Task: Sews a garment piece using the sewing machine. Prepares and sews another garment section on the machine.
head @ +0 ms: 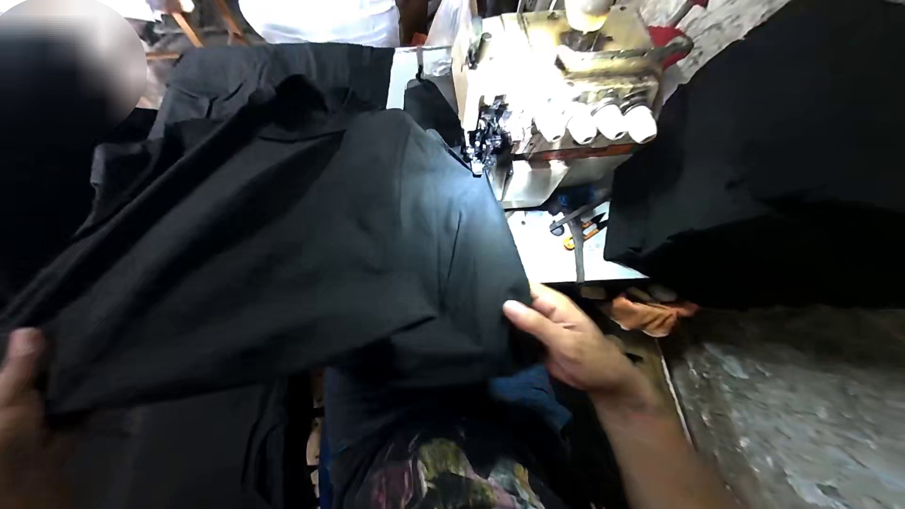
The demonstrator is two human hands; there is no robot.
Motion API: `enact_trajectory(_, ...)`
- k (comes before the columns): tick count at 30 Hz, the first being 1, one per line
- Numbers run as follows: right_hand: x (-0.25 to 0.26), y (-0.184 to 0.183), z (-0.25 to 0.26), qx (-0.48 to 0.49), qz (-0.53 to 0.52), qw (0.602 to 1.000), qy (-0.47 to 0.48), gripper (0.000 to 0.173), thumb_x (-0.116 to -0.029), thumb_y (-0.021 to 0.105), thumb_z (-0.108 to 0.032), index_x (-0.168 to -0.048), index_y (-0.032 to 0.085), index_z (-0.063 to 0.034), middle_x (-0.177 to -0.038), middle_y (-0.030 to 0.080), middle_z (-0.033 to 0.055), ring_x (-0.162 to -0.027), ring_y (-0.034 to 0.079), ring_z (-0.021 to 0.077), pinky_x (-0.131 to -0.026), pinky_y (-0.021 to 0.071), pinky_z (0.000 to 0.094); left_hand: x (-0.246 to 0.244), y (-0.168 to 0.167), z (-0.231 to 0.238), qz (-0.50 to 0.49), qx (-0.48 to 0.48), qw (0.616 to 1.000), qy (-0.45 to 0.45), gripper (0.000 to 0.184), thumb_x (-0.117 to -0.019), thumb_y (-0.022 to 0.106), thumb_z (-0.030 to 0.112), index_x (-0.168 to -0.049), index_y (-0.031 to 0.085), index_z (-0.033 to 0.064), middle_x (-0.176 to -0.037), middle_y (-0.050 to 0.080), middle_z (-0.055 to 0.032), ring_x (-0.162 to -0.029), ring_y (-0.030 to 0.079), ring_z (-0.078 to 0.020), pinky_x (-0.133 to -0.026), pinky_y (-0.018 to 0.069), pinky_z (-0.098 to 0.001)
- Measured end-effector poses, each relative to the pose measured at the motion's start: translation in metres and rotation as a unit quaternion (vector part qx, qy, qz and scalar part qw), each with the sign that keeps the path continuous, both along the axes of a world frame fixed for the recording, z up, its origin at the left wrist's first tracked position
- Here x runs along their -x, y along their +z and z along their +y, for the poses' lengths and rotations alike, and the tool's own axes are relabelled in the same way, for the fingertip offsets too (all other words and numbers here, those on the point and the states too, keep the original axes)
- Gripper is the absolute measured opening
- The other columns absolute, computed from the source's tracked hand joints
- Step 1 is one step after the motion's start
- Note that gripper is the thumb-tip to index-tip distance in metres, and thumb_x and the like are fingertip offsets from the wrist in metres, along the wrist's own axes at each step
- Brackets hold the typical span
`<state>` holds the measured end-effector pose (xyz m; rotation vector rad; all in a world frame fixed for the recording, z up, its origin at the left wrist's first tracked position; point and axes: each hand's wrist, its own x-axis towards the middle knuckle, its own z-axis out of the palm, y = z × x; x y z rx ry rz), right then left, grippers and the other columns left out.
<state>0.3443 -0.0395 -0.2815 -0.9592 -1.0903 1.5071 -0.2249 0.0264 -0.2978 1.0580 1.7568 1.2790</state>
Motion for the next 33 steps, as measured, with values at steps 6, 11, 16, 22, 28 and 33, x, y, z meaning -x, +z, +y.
enact_trajectory(6, -0.038, 0.0, 0.013, 0.186, -0.355, 0.909, 0.117, 0.026, -0.1059, 0.058, -0.025, -0.124, 0.059, -0.0062, -0.078, 0.065, 0.0034, -0.057, 0.062, 0.0103, -0.052, 0.0548, 0.027, -0.099, -0.078, -0.038, 0.108, 0.226, 0.967, -0.05, 0.047, -0.1038, 0.058, 0.021, -0.143, 0.047, -0.0017, -0.128, 0.061, -0.0197, -0.107, 0.065, -0.0197, -0.094, 0.0544, -0.0454)
enact_trajectory(11, -0.035, -0.018, 0.038, 0.006, -0.574, 0.815, -0.077, 0.04, -0.0918, 0.077, -0.038, -0.113, 0.068, -0.0047, -0.092, 0.069, 0.0108, -0.081, 0.067, 0.0254, -0.075, 0.0562, 0.0511, -0.112, -0.106, 0.011, -0.092, 0.127, 0.986, -0.049, 0.052, -0.1065, 0.049, 0.035, -0.15, 0.036, 0.0103, -0.13, 0.059, -0.0053, -0.112, 0.062, -0.011, -0.092, 0.0554, -0.0376)
enact_trajectory(16, -0.022, -0.048, 0.072, 0.082, -0.353, 0.929, -0.07, 0.044, -0.0958, 0.074, -0.032, -0.131, 0.063, -0.0076, -0.112, 0.072, 0.0072, -0.102, 0.07, 0.0141, -0.093, 0.0583, 0.0387, -0.191, -0.121, 0.013, -0.26, 0.125, 0.955, -0.071, 0.041, -0.1071, 0.044, 0.025, -0.144, 0.038, 0.0065, -0.12, 0.065, -0.0038, -0.107, 0.065, -0.0096, -0.092, 0.0581, -0.0349)
enact_trajectory(22, 0.006, -0.037, 0.019, 0.1, -0.189, 0.974, -0.08, 0.025, -0.0859, 0.079, -0.007, -0.108, 0.07, -0.0005, -0.096, 0.077, 0.0055, -0.089, 0.075, 0.0138, -0.084, 0.0647, 0.0321, -0.15, -0.041, 0.004, -0.058, 0.054, 0.993, -0.085, 0.046, -0.0852, 0.081, 0.011, -0.127, 0.061, 0.0102, -0.109, 0.073, 0.0029, -0.097, 0.071, -0.0076, -0.087, 0.0616, -0.0329)
enact_trajectory(28, 0.051, -0.021, 0.028, 0.044, -0.091, 0.985, -0.138, 0.028, -0.0776, 0.086, -0.001, -0.101, 0.071, 0.0019, -0.091, 0.077, 0.0094, -0.085, 0.076, 0.0165, -0.082, 0.0659, 0.0336, -0.09, 0.072, 0.046, 0.076, -0.125, 0.986, -0.086, 0.024, -0.0996, 0.064, 0.024, -0.122, 0.061, 0.0155, -0.109, 0.069, 0.0137, -0.103, 0.066, 0.0022, -0.096, 0.0549, -0.0215)
enact_trajectory(33, 0.039, -0.042, 0.023, 0.103, -0.096, 0.977, -0.16, 0.034, -0.0701, 0.092, -0.006, -0.098, 0.075, 0.0002, -0.089, 0.078, 0.0099, -0.083, 0.076, 0.0179, -0.079, 0.066, 0.034, -0.064, 0.039, 0.059, 0.086, -0.104, 0.984, -0.117, 0.047, -0.0923, 0.074, 0.022, -0.134, 0.053, 0.0167, -0.119, 0.068, 0.0109, -0.106, 0.068, -0.0022, -0.093, 0.0586, -0.0269)
